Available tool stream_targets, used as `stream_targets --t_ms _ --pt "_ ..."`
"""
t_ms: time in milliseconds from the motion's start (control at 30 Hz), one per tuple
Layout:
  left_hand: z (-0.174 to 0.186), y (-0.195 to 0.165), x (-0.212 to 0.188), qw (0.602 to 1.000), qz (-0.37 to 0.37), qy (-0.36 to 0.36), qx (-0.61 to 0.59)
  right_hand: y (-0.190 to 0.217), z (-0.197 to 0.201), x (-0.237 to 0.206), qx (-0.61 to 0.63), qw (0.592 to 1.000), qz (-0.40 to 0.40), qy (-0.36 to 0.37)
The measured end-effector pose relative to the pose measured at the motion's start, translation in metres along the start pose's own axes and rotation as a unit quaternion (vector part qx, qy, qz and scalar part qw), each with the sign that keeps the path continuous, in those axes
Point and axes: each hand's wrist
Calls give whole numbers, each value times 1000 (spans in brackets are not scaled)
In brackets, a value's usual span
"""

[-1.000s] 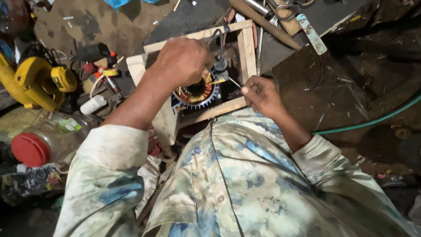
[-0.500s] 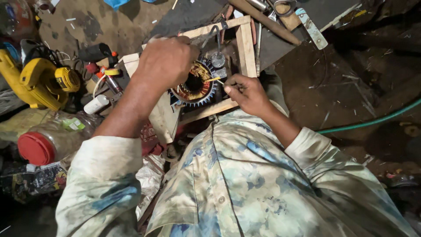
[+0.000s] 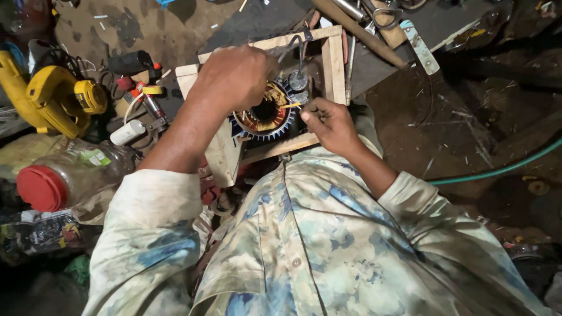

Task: The person repairs an electrical motor stator by hand, using shears and a screwdriver to trim and adjust copper windings. The person repeatedly repositions the stator and uses tools to manipulate the wires.

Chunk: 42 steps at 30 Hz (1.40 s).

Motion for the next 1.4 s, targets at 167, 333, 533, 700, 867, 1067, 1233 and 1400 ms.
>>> stream_targets --t_ms 167,333,533,700,867,1067,1233,1400 --pt "4 -1 -1 999 18 33 -2 7 -10 0 -224 964 125 -72" --pt "11 0 -1 997 45 63 -5 15 -26 8 -208 959 147 -121" --pt "19 0 -9 998 8 45 -46 37 -42 19 -196 954 183 -136" --pt "17 0 -15 997 -28 3 -73 52 -49 22 -176 963 169 -118" --pt "11 -6 -16 998 -60 -31 -16 62 -51 21 -167 970 143 -105" --pt "-2 -8 -18 981 -82 -177 8 65 -35 12 -182 973 102 -96" --pt "-8 -6 -12 985 -99 -132 54 56 -10 -1 -60 991 4 -121" --pt "-12 -7 -6 987 -90 -128 31 42 8 -4 -47 993 27 -106"
Point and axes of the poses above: each hand's wrist, its own x-axis towards the middle knuckle, its own z-axis out of the back of the hand, y = z × x, and after that the axes turned 10 degrees about x, right-handed
